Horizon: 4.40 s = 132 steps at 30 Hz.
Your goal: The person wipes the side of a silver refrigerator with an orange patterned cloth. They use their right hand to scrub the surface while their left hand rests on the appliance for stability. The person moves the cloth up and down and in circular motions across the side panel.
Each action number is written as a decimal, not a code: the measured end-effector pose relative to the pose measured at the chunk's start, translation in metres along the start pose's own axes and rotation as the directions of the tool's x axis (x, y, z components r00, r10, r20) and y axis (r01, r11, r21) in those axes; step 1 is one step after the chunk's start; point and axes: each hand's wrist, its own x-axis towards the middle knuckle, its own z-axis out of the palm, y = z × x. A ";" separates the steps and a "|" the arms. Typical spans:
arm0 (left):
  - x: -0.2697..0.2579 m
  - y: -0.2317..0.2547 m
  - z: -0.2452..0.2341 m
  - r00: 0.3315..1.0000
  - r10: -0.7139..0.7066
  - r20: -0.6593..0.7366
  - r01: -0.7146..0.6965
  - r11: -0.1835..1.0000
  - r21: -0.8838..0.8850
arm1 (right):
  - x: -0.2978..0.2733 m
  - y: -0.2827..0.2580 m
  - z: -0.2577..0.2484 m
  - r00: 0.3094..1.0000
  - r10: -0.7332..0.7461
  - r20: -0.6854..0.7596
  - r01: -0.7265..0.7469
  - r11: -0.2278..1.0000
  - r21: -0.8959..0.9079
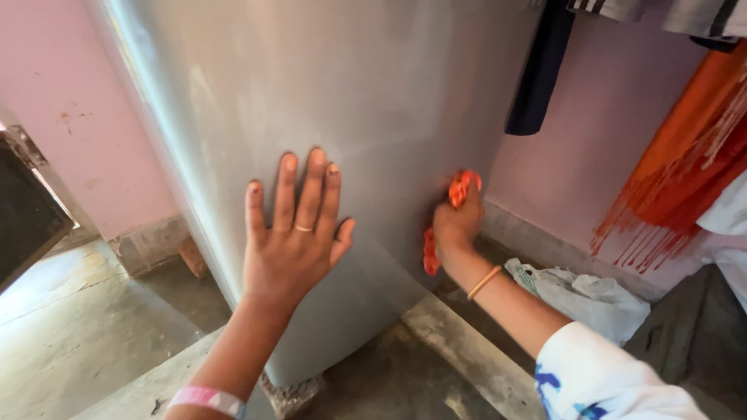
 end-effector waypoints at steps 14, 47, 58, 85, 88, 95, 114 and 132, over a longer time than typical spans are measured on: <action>0.000 -0.004 -0.006 1.000 -0.011 0.016 0.012 1.000 -0.024 | -0.063 -0.237 -0.045 0.673 -0.619 0.406 0.548 0.785 0.288; 0.043 0.047 -0.053 0.908 -0.411 0.075 0.350 0.651 -0.673 | -0.078 -0.312 -0.007 0.436 -0.609 0.662 0.866 0.484 -0.125; 0.060 -0.019 -0.059 0.862 -0.505 0.051 0.463 0.742 -0.486 | -0.049 -0.341 -0.061 0.400 -0.560 0.725 0.811 0.585 0.004; 0.088 -0.028 -0.063 0.982 -0.069 -0.177 0.007 0.945 -0.328 | 0.027 -0.296 -0.060 0.350 -0.146 0.925 0.014 0.988 0.151; 0.090 -0.029 -0.072 0.967 -0.248 -0.063 0.202 0.892 -0.403 | 0.030 -0.300 -0.084 0.212 -0.202 0.956 0.111 0.977 0.182; 0.102 -0.018 -0.067 0.949 -0.302 -0.094 0.265 0.921 -0.284 | 0.012 -0.312 -0.093 0.187 0.054 0.981 0.379 0.917 -0.123; 0.046 -0.048 -0.069 0.868 -0.420 -0.264 0.131 0.708 -0.694 | 0.011 -0.296 -0.047 -0.078 -0.397 0.914 -0.743 0.635 0.212; 0.080 -0.039 -0.056 0.964 -0.258 0.070 0.267 0.922 -0.280 | 0.012 -0.283 -0.030 0.540 -0.831 0.133 0.799 0.556 0.231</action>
